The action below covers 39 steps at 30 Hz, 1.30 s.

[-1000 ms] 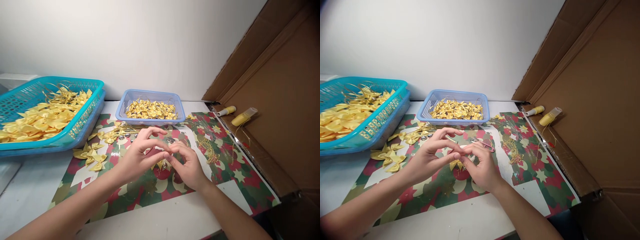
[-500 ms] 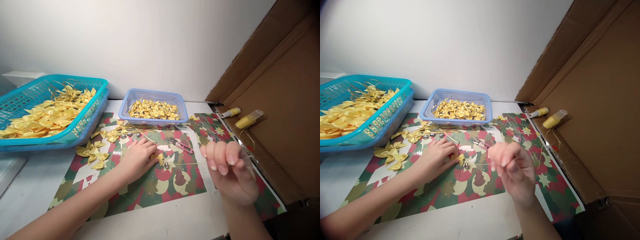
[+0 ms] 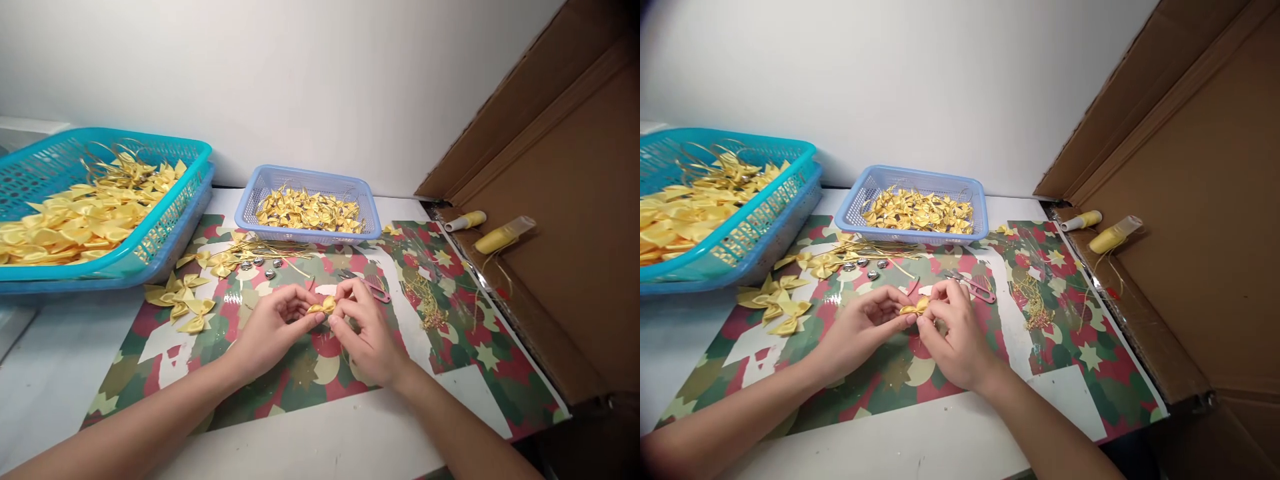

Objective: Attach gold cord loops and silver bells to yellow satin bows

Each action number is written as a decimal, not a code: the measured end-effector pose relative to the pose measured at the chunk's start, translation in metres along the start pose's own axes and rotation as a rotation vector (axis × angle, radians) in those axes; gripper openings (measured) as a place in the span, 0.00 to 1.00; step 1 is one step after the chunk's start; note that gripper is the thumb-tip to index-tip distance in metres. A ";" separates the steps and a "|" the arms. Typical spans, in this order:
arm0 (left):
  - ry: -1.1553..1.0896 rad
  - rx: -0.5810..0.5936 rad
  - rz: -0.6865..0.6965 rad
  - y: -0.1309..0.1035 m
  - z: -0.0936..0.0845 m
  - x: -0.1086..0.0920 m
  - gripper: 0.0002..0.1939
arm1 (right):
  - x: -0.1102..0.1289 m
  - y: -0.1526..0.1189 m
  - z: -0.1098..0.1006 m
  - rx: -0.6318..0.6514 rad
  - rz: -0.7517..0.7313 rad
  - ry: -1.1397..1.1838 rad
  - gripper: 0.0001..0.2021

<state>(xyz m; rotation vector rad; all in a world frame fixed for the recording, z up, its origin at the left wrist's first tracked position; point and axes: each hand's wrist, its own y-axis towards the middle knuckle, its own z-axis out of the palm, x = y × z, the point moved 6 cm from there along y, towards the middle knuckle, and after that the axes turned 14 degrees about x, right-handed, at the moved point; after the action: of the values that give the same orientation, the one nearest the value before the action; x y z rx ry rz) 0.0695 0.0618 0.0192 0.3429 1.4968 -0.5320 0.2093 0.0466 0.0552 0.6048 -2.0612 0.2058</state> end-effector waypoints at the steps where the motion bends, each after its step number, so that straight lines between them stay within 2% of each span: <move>1: -0.005 0.004 0.001 -0.001 0.000 0.001 0.09 | -0.001 0.000 0.000 -0.007 0.010 0.007 0.12; 15: 0.013 0.037 0.050 -0.002 0.005 -0.002 0.08 | -0.004 0.000 0.005 0.045 0.020 0.110 0.13; 27: 0.144 0.017 0.098 -0.004 0.003 0.000 0.07 | -0.007 0.000 0.009 0.052 0.036 0.152 0.14; 39: 0.372 -0.041 0.251 -0.008 0.002 -0.012 0.05 | -0.007 0.001 0.010 0.042 0.054 0.148 0.14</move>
<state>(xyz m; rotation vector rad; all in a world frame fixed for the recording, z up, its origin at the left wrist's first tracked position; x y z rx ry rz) 0.0671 0.0550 0.0326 0.6132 1.7872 -0.2441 0.2040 0.0462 0.0443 0.5436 -1.9359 0.3171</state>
